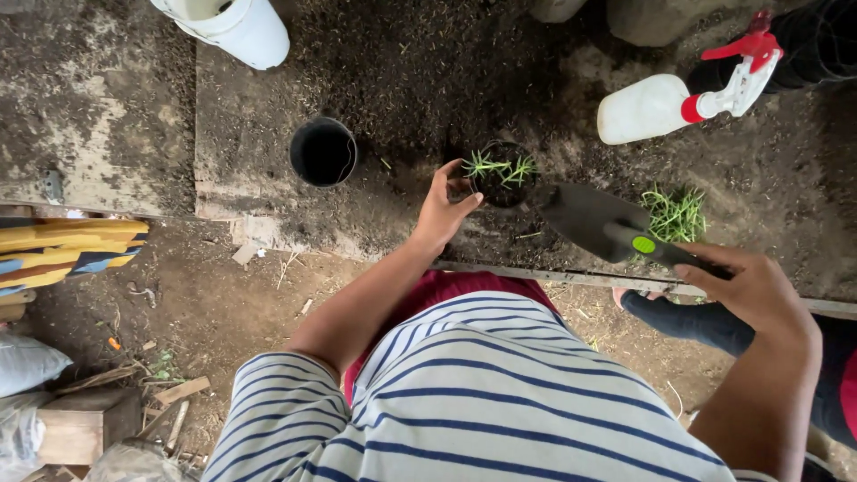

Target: The person fills a small black plastic pot with soil using a hand trowel and then carefully plants several small green seedlings into the soil.

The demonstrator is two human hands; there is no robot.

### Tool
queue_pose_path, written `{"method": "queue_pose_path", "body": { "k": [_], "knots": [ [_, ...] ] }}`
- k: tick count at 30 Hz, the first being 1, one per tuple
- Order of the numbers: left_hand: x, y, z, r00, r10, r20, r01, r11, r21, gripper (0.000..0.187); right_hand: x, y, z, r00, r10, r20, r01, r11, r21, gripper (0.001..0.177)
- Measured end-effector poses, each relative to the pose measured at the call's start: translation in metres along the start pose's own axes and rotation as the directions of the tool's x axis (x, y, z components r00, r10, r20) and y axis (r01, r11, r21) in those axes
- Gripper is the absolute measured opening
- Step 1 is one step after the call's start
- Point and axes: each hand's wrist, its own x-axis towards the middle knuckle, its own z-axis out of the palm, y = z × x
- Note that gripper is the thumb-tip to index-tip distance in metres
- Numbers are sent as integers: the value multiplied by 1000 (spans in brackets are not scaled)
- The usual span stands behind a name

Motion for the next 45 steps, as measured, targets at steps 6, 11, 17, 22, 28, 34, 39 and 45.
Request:
{"method": "queue_pose_path", "body": {
  "k": [6, 11, 17, 22, 28, 34, 39, 45],
  "knots": [
    [3, 0, -2, 1000, 18, 2, -18, 998, 66, 74, -17, -38, -6, 999, -27, -36, 23, 994, -108, 47],
    [1, 3, -2, 999, 16, 34, -13, 996, -83, 75, -24, -42, 0, 941, -290, -173, 228, 924, -305, 47],
    [5, -2, -2, 1000, 11, 4, -11, 1000, -17, 76, -33, -43, -3, 863, -437, -253, 328, 866, -378, 49],
    [1, 0, -4, 1000, 10, 12, -9, 999, -38, 75, -29, -53, -25, 995, -29, -95, 15, 990, -142, 48],
    [2, -5, -3, 999, 26, 27, -25, 998, -50, 72, 15, -49, 2, 985, 132, -109, -133, 991, -1, 52],
    [2, -4, -4, 1000, 17, 7, -17, 1000, 14, 71, 48, -74, 23, 987, 142, -73, -130, 981, 143, 48],
    [0, -9, -4, 1000, 10, 11, -10, 1000, -8, 70, 81, -65, 49, 994, -6, -111, 30, 977, 213, 44],
    [0, -12, -5, 982, 165, 89, -161, 986, -53, 74, 81, -40, 59, 923, -273, -272, 370, 824, 429, 33]
  ]
}}
